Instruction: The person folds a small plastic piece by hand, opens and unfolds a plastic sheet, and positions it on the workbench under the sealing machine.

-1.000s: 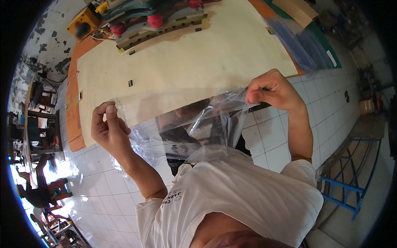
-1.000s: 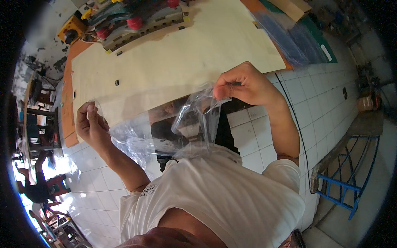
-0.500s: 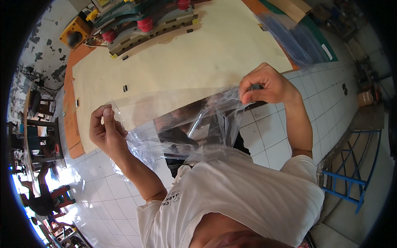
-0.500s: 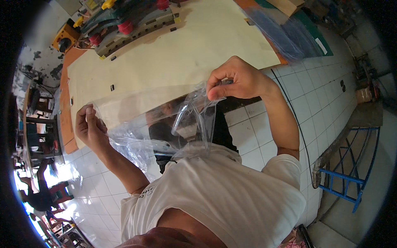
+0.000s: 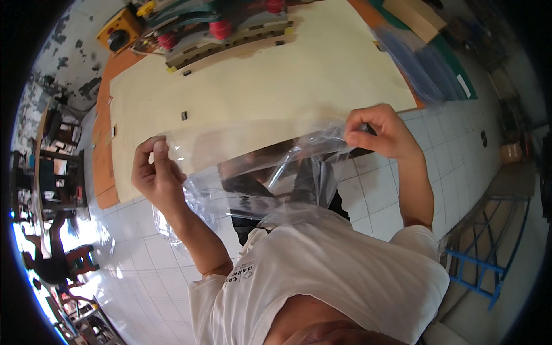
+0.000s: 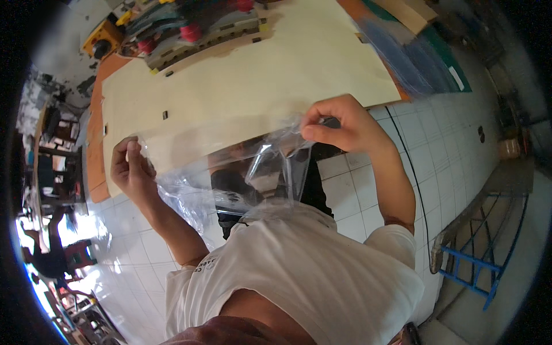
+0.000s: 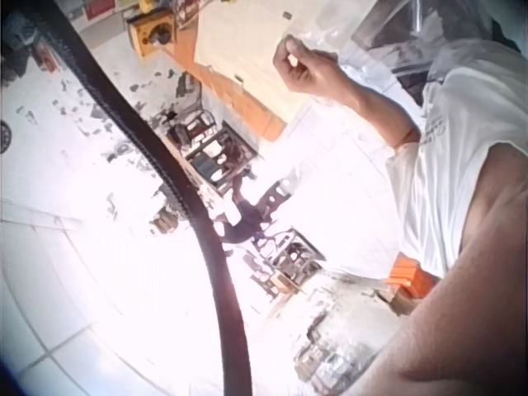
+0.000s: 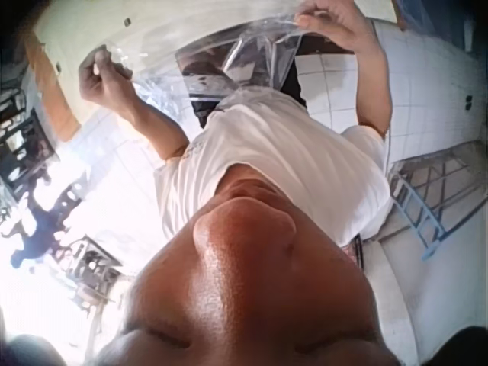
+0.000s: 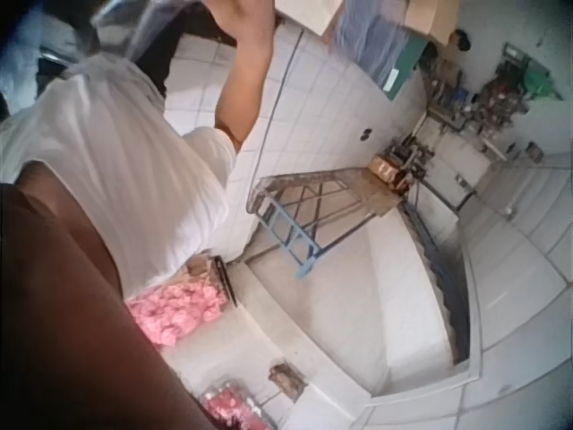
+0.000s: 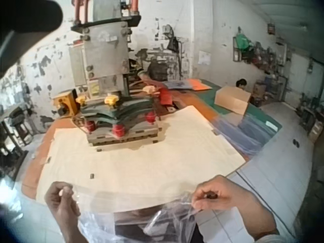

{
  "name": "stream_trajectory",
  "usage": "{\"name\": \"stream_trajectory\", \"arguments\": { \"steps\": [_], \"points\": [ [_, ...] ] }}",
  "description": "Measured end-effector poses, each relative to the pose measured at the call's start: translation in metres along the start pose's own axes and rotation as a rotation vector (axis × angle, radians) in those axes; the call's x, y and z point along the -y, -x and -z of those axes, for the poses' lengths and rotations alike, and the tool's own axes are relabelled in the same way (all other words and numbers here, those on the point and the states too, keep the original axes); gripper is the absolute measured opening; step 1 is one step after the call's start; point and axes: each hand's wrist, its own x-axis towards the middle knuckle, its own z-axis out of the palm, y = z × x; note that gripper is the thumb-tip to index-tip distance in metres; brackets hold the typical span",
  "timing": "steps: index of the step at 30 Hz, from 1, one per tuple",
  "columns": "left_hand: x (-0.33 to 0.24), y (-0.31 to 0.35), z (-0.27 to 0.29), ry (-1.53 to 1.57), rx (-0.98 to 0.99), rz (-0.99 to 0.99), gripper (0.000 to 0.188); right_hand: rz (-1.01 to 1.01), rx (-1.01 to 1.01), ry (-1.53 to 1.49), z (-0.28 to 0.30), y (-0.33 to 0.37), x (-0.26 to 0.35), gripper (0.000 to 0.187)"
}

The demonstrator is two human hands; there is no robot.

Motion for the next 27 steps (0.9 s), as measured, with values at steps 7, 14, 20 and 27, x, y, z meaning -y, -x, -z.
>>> {"name": "stream_trajectory", "arguments": {
  "steps": [7,14,20,27],
  "points": [
    [-0.005,0.002,0.002,-0.002,0.041,0.079,0.014,-0.059,-0.522,-0.274,-0.059,0.012,-0.011,0.024],
    [-0.003,0.002,-0.002,0.095,0.124,0.063,0.017,0.023,-0.899,-0.319,-0.081,0.000,-0.028,0.026],
    [-0.004,0.001,-0.007,0.140,0.136,0.184,0.018,0.108,-1.001,-0.311,-0.076,-0.020,-0.029,0.028],
    [0.000,0.000,-0.001,0.131,0.112,0.184,0.018,0.053,-1.000,-0.104,-0.071,-0.027,-0.030,0.027]
  ]
}}
